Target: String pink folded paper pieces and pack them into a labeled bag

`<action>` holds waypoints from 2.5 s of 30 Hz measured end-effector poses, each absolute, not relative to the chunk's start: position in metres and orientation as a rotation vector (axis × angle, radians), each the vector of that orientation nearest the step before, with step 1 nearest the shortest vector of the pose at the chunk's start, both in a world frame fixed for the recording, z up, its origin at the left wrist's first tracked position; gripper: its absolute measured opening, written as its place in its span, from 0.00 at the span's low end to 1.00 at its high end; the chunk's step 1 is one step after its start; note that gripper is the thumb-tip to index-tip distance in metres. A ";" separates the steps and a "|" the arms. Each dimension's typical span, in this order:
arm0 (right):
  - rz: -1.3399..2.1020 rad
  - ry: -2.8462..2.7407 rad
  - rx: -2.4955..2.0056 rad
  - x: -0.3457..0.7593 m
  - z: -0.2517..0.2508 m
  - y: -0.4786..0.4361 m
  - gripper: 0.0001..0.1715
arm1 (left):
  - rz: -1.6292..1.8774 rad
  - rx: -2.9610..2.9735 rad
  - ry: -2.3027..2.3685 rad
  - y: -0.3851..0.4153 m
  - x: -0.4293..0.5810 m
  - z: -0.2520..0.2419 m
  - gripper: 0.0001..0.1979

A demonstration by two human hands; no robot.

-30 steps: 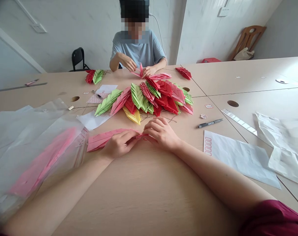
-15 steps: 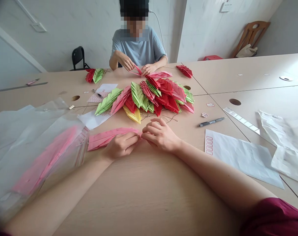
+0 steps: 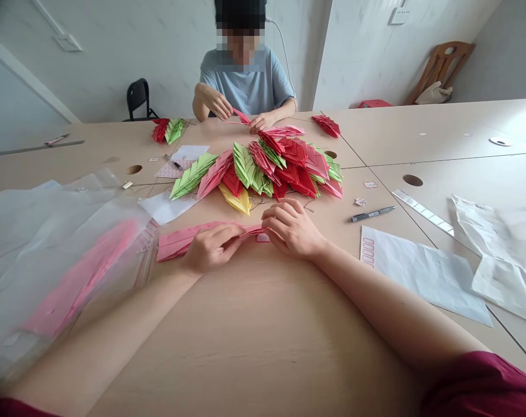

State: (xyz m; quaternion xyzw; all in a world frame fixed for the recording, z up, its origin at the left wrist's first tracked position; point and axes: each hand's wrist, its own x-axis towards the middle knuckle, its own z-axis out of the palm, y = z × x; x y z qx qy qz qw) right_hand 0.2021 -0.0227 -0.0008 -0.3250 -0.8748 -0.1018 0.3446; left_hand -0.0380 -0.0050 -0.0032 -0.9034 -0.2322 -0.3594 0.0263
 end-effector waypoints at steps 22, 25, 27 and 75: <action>-0.320 -2.309 -0.692 0.176 0.000 -0.029 0.08 | -1.080 -2.765 -0.694 -0.011 -0.028 0.003 0.08; -0.332 -2.334 -0.659 0.174 0.001 -0.031 0.10 | -1.056 -2.809 -0.682 -0.012 -0.027 0.005 0.11; -0.318 -2.301 -0.646 0.175 0.000 -0.031 0.10 | -1.116 -2.794 -0.690 -0.013 -0.026 0.005 0.09; -0.260 -2.115 -0.832 0.188 -0.007 -0.027 0.07 | -1.150 -2.829 -0.783 -0.006 -0.034 -0.004 0.05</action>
